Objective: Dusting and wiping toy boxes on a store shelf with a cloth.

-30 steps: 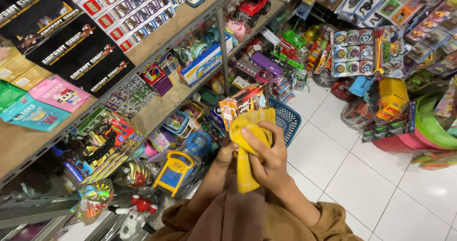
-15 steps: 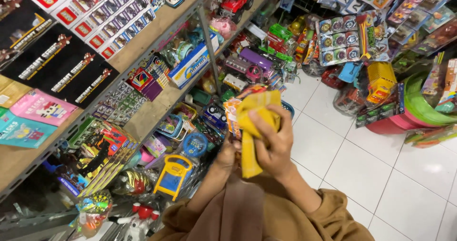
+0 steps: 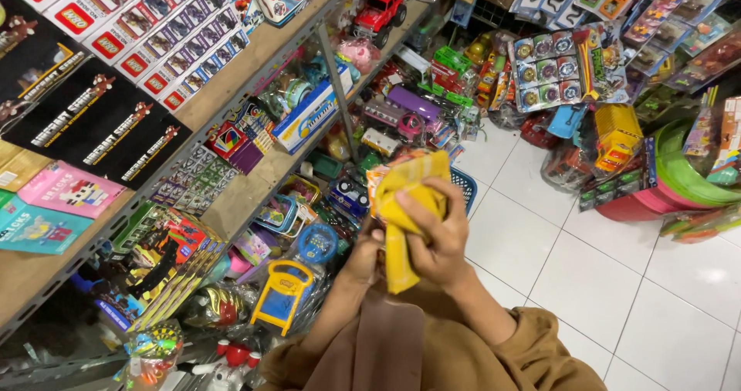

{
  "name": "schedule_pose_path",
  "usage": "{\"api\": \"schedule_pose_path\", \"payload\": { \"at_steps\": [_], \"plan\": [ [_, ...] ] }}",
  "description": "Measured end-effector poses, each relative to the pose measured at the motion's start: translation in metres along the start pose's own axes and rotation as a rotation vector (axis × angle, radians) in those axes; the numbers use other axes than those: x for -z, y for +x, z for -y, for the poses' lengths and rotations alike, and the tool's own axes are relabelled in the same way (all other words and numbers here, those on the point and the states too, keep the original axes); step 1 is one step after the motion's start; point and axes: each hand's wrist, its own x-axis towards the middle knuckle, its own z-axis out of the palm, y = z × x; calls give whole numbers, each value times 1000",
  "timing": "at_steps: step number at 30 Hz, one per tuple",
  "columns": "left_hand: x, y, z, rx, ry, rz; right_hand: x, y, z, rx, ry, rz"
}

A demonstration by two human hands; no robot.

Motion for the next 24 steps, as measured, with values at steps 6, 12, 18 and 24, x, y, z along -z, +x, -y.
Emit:
{"api": "schedule_pose_path", "payload": {
  "at_steps": [6,12,18,24],
  "plan": [
    [7,-6,-38,-109,-99,72,-14,-28,-45,-57,47,33],
    [9,-1,-4,17,112,112,7,10,-16,-130,-9,-78],
    [45,8,0,82,-84,54,-4,-40,-29,58,16,8],
    [-8,2,-23,35,124,159,16,-5,-35,-148,-36,-140]
  ]
}}
